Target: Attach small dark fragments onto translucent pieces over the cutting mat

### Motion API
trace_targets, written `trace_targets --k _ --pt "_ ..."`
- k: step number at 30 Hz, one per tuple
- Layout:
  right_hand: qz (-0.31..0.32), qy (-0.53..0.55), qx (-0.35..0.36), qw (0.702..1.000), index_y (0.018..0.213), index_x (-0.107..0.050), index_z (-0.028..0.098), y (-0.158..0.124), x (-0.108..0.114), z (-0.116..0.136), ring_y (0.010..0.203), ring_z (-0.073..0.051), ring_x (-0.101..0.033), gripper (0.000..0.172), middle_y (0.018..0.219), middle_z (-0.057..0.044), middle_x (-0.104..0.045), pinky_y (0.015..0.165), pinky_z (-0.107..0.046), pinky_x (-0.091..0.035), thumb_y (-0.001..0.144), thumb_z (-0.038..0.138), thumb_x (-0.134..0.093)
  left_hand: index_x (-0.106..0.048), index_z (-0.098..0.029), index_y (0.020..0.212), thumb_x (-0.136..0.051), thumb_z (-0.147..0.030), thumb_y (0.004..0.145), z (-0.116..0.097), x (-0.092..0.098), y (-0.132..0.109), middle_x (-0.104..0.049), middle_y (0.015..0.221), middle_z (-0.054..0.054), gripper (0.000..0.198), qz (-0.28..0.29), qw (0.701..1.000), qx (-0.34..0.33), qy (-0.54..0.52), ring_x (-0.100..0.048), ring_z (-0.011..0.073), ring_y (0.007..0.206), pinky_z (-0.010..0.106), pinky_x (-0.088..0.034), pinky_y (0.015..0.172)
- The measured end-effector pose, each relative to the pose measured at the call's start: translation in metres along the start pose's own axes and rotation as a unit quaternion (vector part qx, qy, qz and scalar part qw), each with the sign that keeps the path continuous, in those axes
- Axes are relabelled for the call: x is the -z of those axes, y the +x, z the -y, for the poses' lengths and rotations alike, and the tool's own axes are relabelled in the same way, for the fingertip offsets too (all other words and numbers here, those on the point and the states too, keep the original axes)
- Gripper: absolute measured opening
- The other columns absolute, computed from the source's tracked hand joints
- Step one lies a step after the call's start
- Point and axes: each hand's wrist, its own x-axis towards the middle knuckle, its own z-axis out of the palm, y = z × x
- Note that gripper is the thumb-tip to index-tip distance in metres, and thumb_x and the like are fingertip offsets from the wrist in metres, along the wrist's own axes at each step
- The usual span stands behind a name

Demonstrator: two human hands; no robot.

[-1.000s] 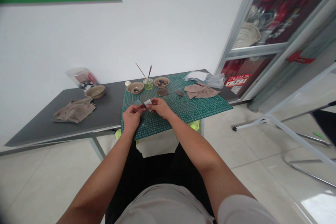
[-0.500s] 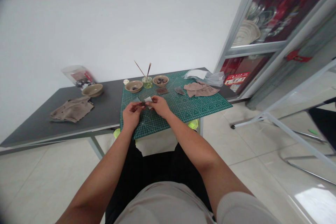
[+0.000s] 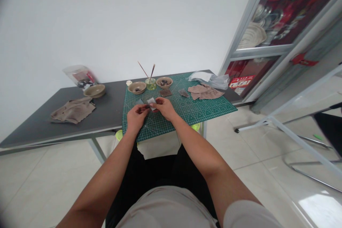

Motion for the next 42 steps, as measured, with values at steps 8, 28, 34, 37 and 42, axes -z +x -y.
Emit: trace_targets --k 8,28,34,37,42 --pt "0.039 -0.004 -0.021 0.999 0.075 -0.056 0.019 0.002 -0.001 0.001 0.068 -0.013 -0.062 0.044 0.074 0.002 -0.065 0.059 -0.025 -0.053 0.056 0.047 -0.084 -0.071 -0.019 0.084 -0.068 -0.03 0.075 -0.003 0.003 -0.004 -0.072 0.091 0.004 0.015 -0.008 0.999 -0.036 -0.003 -0.066 0.0163 0.082 0.027 -0.052 0.076" --pt "0.004 -0.025 0.021 0.999 0.079 -0.065 0.018 -0.002 0.0 -0.003 0.065 -0.013 -0.06 0.034 0.076 0.0 -0.066 0.061 -0.026 -0.052 0.062 0.044 -0.081 -0.068 -0.019 0.084 -0.062 -0.019 0.073 -0.005 -0.001 -0.005 -0.068 0.081 0.002 0.012 -0.007 0.994 -0.061 0.087 -0.062 0.0153 0.072 0.027 -0.048 0.072" --pt "-0.005 -0.043 0.02 0.999 0.077 -0.066 0.017 0.001 0.001 -0.009 0.067 -0.013 -0.06 0.034 0.074 0.0 -0.066 0.062 -0.027 -0.053 0.062 0.045 -0.079 -0.069 -0.019 0.085 -0.063 -0.023 0.076 -0.005 -0.001 -0.007 -0.069 0.082 0.001 0.012 -0.014 0.991 -0.068 0.114 -0.062 0.0153 0.073 0.027 -0.049 0.073" --pt "0.004 -0.044 0.007 0.999 0.078 -0.068 0.015 0.002 0.0 -0.009 0.068 -0.014 -0.061 0.035 0.074 -0.001 -0.066 0.062 -0.028 -0.053 0.062 0.045 -0.079 -0.07 -0.018 0.089 -0.063 -0.024 0.077 -0.004 0.0 -0.008 -0.07 0.082 0.002 0.015 -0.033 0.992 -0.061 0.105 -0.063 0.0152 0.072 0.028 -0.049 0.073" --pt "0.002 -0.028 0.007 1.0 0.077 -0.068 0.015 0.001 -0.002 -0.005 0.066 -0.013 -0.06 0.033 0.074 -0.001 -0.065 0.06 -0.027 -0.051 0.063 0.043 -0.079 -0.072 -0.019 0.088 -0.065 -0.029 0.079 -0.002 0.001 -0.009 -0.072 0.083 0.003 0.015 -0.025 0.992 -0.069 0.101 -0.063 0.0155 0.072 0.027 -0.05 0.072"
